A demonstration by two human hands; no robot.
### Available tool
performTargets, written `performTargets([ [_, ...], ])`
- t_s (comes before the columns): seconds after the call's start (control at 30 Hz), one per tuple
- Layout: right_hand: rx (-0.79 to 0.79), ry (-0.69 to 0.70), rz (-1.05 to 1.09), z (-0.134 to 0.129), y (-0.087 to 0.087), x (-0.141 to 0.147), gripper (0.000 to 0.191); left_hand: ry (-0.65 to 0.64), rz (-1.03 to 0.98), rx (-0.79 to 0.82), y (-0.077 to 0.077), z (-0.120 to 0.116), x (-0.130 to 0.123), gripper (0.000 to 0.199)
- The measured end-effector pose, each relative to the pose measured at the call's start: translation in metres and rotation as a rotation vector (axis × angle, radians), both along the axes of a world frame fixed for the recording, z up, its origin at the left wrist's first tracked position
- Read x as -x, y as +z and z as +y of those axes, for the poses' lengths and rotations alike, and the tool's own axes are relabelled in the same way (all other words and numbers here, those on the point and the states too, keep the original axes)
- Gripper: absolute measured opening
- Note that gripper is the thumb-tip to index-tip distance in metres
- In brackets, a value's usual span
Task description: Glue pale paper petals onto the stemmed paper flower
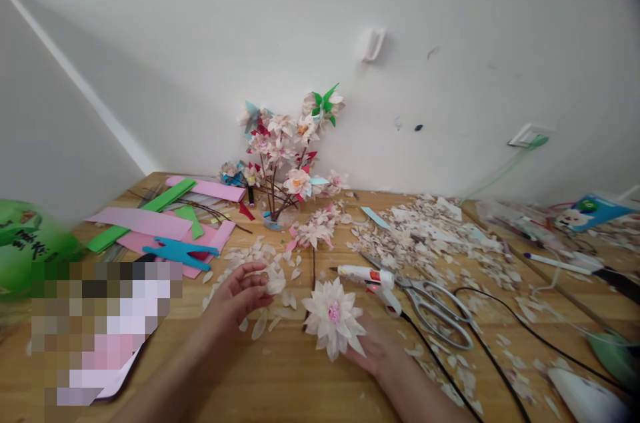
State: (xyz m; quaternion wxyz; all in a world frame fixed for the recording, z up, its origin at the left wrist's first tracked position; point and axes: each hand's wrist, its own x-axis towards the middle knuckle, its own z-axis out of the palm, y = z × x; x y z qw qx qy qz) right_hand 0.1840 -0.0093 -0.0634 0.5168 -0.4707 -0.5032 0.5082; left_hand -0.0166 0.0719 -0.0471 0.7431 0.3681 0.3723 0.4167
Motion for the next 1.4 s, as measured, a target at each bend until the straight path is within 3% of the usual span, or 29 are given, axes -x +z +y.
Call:
performTargets([
  [0.17, 0.192, 0.059, 0.170, -0.002, -0.001, 0.001, 0.045, 0.008, 0.001, 0.017, 0.005, 0.001, 0.001, 0.045],
  [0.37, 0.281, 0.026, 0.242, -0.002, -0.007, 0.003, 0.044, -0.014, 0.028, 0.018, 0.007, 0.001, 0.001, 0.046],
  [0.53, 0.291, -0.028, 0.202, -0.003, -0.002, 0.001, 0.036, -0.049, 0.147, -0.214, 0.009, -0.005, 0.002, 0.038],
  [0.63, 0.155, -0.067, -0.026, -0.006, 0.004, -0.002, 0.027, -0.024, 0.317, -0.560, 0.015, -0.014, 0.005, 0.031],
  [0.73, -0.155, -0.145, -0.446, -0.012, 0.008, -0.006, 0.010, 0.023, 0.545, -0.965, 0.019, -0.025, 0.006, 0.034],
  [0.8, -0.363, -0.174, -0.659, -0.015, 0.011, -0.007, 0.009, -0.007, 0.637, -1.187, 0.021, -0.031, 0.006, 0.039],
  [0.87, -0.527, -0.182, -0.776, -0.017, 0.013, -0.007, 0.011, -0.062, 0.672, -1.361, 0.022, -0.035, 0.006, 0.045],
  [0.97, -0.636, -0.171, -0.833, -0.018, 0.018, -0.006, 0.014, -0.148, 0.712, -1.560, 0.024, -0.037, 0.005, 0.048],
  [1.07, -0.661, -0.152, -0.860, -0.018, 0.020, -0.006, 0.014, -0.240, 0.757, -1.653, 0.029, -0.037, 0.005, 0.049],
  [1.23, -0.653, -0.111, -0.886, -0.019, 0.018, -0.006, 0.012, -0.335, 0.747, -1.617, 0.036, -0.039, 0.006, 0.055],
  [1.4, -0.641, -0.106, -0.887, -0.020, 0.018, -0.006, 0.012, -0.457, 0.796, -1.582, 0.033, -0.041, 0.007, 0.055],
])
